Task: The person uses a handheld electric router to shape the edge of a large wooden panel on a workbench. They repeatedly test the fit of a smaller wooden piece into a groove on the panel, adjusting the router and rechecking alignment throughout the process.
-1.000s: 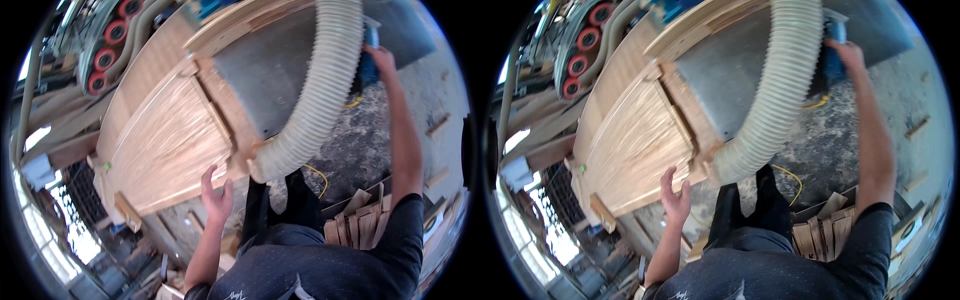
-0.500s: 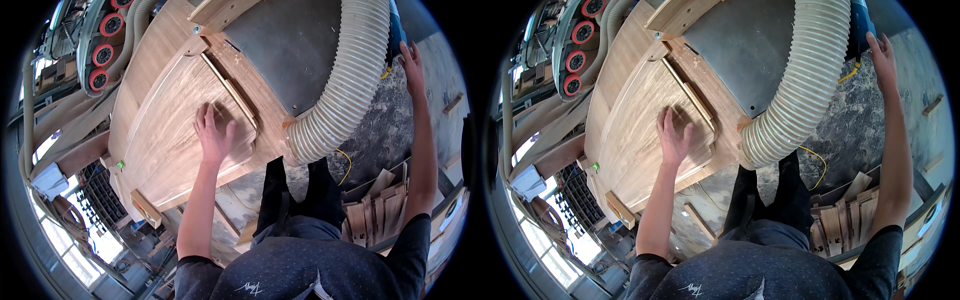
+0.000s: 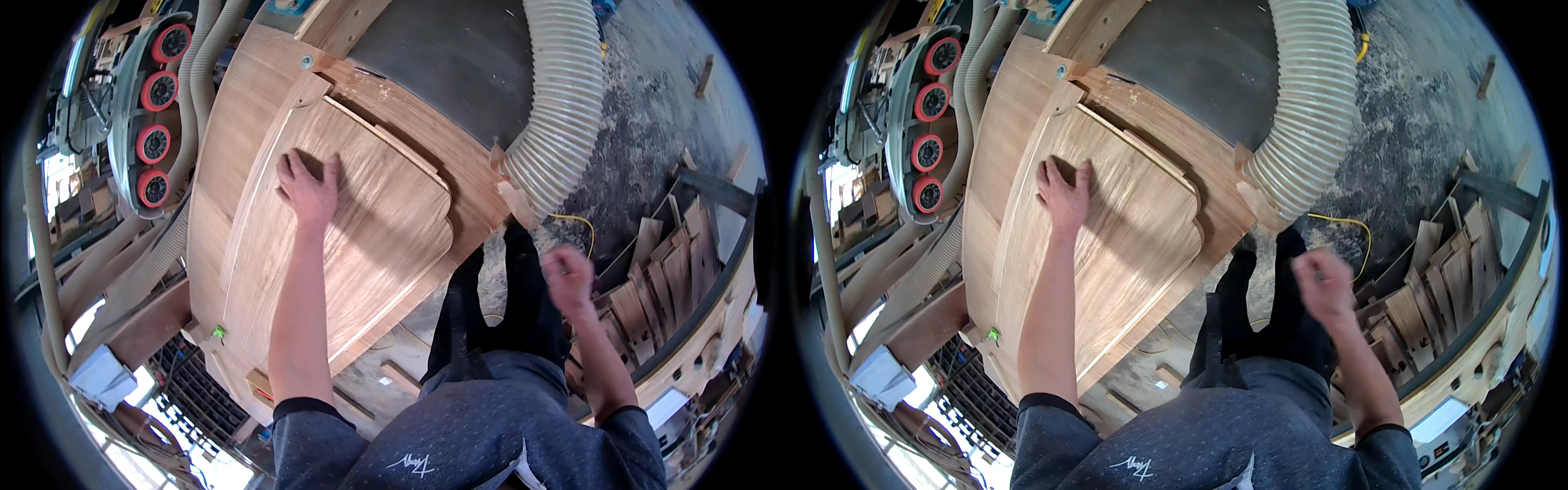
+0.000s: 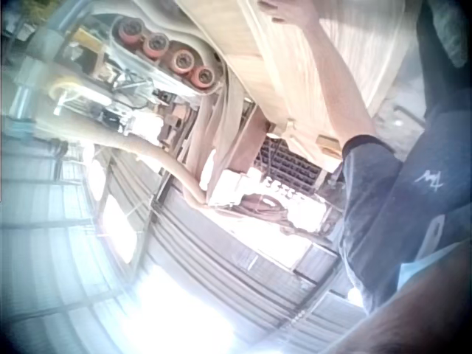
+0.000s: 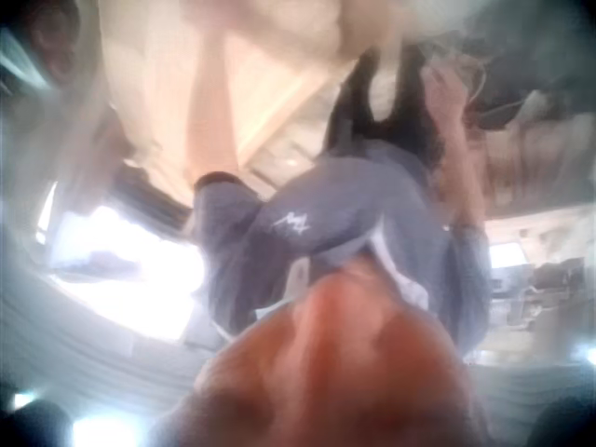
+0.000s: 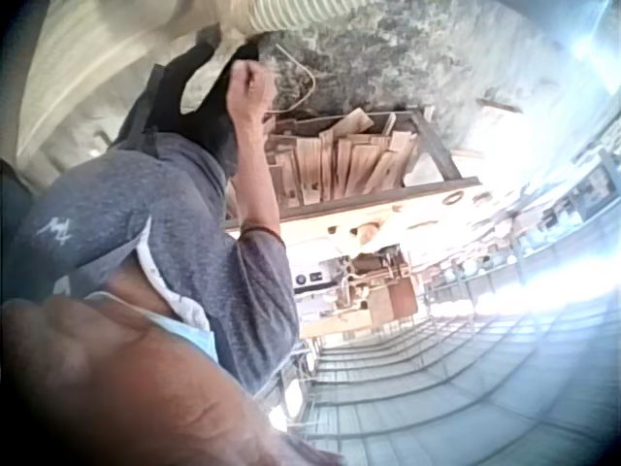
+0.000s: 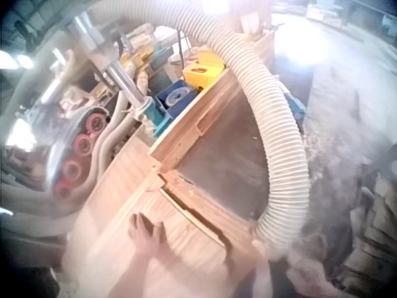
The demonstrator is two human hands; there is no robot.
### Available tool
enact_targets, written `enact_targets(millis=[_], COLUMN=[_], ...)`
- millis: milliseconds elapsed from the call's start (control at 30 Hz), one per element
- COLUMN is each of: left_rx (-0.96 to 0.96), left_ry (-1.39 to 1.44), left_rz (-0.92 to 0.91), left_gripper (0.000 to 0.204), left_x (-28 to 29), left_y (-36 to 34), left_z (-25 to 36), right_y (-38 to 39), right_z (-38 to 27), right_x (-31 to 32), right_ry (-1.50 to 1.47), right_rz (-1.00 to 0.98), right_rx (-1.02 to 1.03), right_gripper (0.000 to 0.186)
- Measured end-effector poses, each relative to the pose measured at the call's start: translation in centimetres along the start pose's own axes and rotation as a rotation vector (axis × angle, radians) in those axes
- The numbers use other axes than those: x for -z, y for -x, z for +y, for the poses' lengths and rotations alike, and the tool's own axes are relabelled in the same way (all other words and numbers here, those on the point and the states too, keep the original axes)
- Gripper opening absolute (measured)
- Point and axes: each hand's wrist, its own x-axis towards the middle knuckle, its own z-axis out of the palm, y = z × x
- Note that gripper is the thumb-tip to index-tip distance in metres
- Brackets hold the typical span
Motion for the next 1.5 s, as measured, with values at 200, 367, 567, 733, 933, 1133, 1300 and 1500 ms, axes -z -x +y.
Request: enact_targets(millis=[200,367,567,733,933,1133,1300,1500], left_rx=[0.023,-0.025,-0.031,-0.094,-0.145,-0.201,-0.223,-0.198], left_ry=[-0.059,-0.058,0.01,0.071,0.165,0.201,0.187,0.182], left_rz=[0.006,0.018,0.049,-0.012,-0.075,-0.04,-0.018,-0.025], left_gripper=[0.102,0.1,0.092,0.085,0.077,0.068,0.068,0.07], left_x=[-0.2,0.0,0.3,-0.1,0.1,0.0,0.2,0.9], left_y=[-4.9,-7.2,-8.8,-10.6,-11.8,-11.8,-11.5,-10.9], left_z=[-4.1,-5.6,-6.3,-8.6,-8.3,-9.4,-8.8,-7.9], right_y=[-3.4,-8.4,-8.6,-8.4,-8.6,-8.7,-8.5,-7.7], right_z=[-7.1,-6.3,-7.3,-7.5,-6.9,-7.1,-6.8,-7.2], right_x=[-10.4,-16.2,-16.5,-17.7,-17.8,-17.5,-17.8,-17.1], right_ry=[-0.123,0.009,0.187,0.134,0.097,0.074,0.068,0.067], right_rz=[-0.042,0.225,0.3,0.402,0.431,0.402,0.397,0.283], right_rx=[0.08,0.138,0.184,0.146,0.173,0.202,0.205,0.186], right_gripper=[0.032,0.044,0.035,0.028,0.027,0.029,0.03,0.049])
